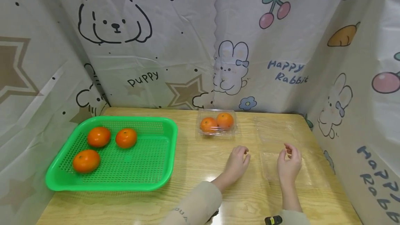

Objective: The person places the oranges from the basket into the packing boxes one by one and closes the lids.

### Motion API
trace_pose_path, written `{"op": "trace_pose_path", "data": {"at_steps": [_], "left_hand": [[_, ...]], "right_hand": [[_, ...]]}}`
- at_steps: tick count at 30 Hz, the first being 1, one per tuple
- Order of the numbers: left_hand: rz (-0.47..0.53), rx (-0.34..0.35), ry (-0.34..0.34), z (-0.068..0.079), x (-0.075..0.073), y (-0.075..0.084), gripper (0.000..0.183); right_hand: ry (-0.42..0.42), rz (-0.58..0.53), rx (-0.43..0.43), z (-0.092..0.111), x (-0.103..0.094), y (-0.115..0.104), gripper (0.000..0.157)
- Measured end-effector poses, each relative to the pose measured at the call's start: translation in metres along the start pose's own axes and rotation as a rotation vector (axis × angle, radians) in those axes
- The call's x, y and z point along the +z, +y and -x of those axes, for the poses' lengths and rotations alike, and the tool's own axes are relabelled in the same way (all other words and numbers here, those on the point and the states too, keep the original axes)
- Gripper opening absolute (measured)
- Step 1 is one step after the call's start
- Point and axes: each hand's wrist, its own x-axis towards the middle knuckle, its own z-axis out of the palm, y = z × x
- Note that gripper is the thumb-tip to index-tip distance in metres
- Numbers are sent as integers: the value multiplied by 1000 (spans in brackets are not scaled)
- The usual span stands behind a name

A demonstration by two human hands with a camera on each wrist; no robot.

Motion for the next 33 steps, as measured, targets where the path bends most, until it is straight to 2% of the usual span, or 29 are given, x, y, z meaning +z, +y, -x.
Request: {"op": "trace_pose_path", "data": {"at_steps": [4, 9, 14, 21, 27, 33], "left_hand": [[-16, -31, -82, -1, 7, 9, 25], [-39, -57, -146, -1, 16, 18, 28], [60, -131, -188, 0, 27, 25, 33], [200, -222, -198, 1, 33, 33, 35], [217, -285, -259, 4, 35, 38, 43], [203, -312, -286, 6, 36, 40, 43]], "right_hand": [[10, 44, 59, -6, -12, 8, 22], [0, 99, 120, -13, -28, 15, 23], [-29, 157, 172, -21, -40, 22, 25], [-163, 199, 209, -34, -52, 31, 31], [-264, 269, 251, -45, -59, 36, 36], [-361, 321, 267, -56, -61, 42, 40]]}}
